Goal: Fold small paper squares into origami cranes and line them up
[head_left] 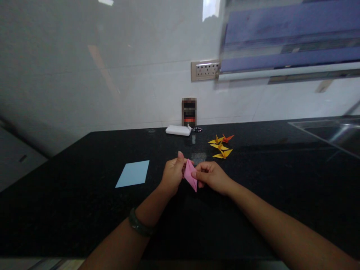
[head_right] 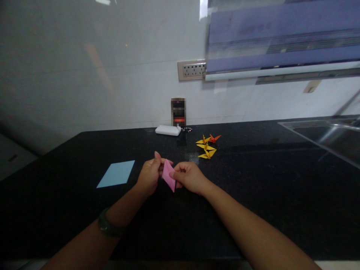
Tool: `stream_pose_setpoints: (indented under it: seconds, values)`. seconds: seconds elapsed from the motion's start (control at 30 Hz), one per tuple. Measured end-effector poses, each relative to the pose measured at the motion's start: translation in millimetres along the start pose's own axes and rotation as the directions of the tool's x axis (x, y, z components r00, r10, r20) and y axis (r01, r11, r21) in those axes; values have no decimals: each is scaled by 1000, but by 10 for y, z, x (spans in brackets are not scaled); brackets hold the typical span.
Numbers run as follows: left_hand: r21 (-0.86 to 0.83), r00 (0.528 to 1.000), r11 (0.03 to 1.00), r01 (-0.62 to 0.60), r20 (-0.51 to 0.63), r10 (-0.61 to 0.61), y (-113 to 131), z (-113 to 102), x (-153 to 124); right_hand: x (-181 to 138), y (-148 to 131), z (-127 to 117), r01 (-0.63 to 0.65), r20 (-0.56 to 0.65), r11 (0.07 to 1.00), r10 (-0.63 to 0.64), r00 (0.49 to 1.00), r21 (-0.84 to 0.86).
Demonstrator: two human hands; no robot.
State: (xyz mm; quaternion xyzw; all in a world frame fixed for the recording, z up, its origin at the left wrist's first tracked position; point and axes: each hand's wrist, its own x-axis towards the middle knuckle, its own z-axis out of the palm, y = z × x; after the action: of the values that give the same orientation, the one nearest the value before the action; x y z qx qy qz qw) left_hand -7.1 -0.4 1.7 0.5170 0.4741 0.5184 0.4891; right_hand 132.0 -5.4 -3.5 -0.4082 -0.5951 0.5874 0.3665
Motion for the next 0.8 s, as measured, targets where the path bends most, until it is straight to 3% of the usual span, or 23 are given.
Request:
stream_pose_setpoints:
  seconds: [0.17,0.3,0.43,0.67,0.8]
  values:
    - [222,989,967,-125,99,105,-29,-20,27,11,-28,-15,34,-90,999,-31,995,29]
    - [337,984,925,-177,63,165,-16,-22,12,10,-13,-20,54,-82,998,-52,995,16]
    - [339,985,925,-171,52,163,-22,-16,11,3,-13,-24,67,-62,998,-68,996,-12]
    - [260,987,962,-87,156,47,-57,-8,13,22,-38,-27,111,-190,993,-114,975,-24]
    - [260,992,960,-108,96,85,-35,-5,-6,32,-26,-15,118,-154,993,-118,981,-12]
